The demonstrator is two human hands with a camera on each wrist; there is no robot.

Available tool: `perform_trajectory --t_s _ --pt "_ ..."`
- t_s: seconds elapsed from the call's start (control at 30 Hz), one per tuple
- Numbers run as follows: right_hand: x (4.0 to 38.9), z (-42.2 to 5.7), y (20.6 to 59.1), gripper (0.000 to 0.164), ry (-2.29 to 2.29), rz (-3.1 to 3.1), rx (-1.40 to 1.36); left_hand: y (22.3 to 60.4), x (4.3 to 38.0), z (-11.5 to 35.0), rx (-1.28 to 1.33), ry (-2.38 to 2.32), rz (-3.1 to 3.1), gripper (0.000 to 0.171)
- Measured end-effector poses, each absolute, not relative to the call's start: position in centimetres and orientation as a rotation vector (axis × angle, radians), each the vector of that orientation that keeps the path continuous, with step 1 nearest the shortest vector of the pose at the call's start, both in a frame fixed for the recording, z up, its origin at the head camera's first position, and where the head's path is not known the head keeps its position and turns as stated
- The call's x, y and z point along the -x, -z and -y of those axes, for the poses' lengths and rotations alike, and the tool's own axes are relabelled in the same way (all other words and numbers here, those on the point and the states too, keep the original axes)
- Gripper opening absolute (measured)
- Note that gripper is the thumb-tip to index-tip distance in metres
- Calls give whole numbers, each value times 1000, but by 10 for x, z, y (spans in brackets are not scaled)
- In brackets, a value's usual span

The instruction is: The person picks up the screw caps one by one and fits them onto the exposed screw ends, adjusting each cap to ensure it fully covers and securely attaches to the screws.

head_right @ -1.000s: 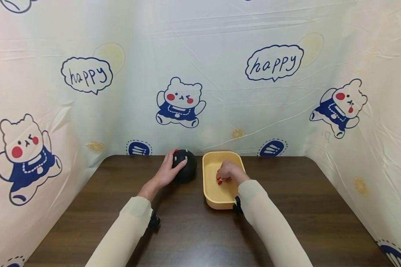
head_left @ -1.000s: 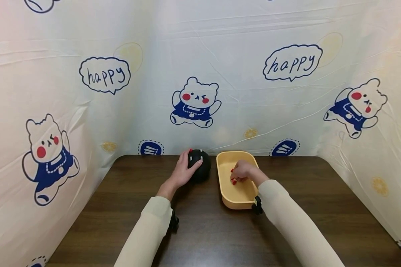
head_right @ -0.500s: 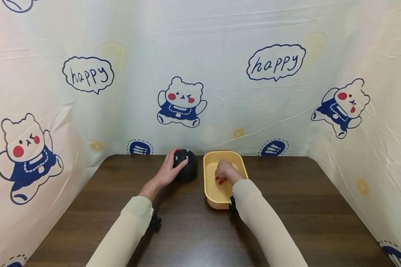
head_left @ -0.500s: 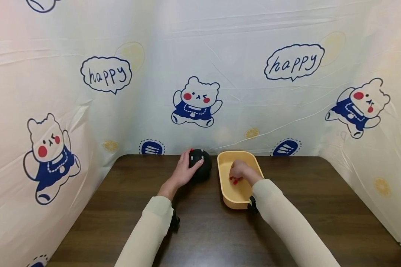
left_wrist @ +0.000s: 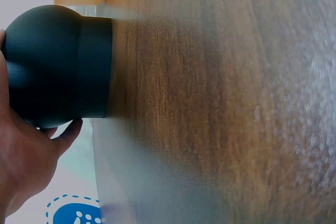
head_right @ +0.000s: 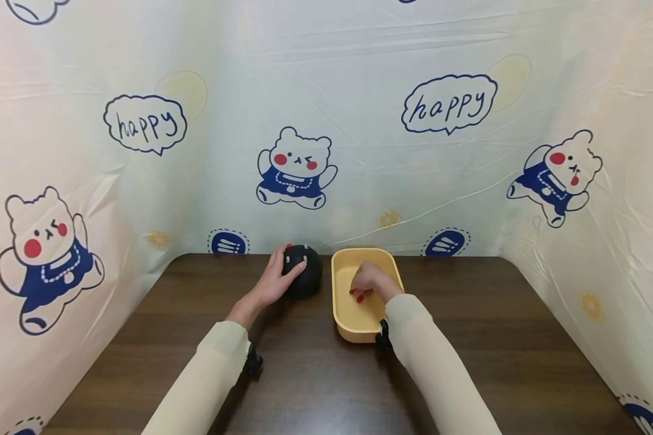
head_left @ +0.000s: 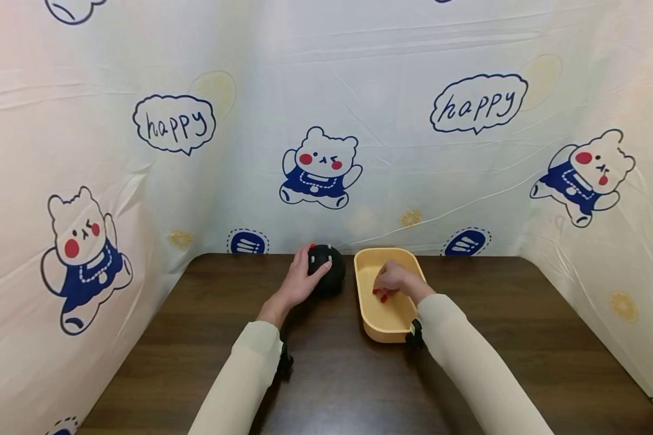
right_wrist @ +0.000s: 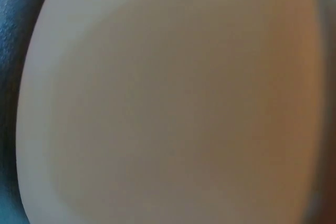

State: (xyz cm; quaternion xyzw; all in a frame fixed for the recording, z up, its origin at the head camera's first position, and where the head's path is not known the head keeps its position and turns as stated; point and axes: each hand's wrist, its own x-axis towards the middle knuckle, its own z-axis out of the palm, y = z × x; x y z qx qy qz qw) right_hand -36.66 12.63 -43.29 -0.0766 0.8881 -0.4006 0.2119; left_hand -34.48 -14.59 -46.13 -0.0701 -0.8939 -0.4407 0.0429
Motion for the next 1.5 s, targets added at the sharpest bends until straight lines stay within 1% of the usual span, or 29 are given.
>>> perform_trajectory --t_s 0.2,0.43,0.83,1.27,1.5 --pt "369 -130 437 22 1243 -2306 223 464 344 145 197 1347 2738 93" --pt "372 -135 437 24 1284 -2261 304 461 345 144 199 1366 2725 96" --pt "372 -133 433 22 1380 -2256 443 460 346 145 210 1346 2724 96" --pt "369 -130 427 20 1513 -2273 449 462 345 145 178 1340 2738 93" --pt "367 -128 421 23 1533 -2315 468 463 346 146 201 1337 2727 94"
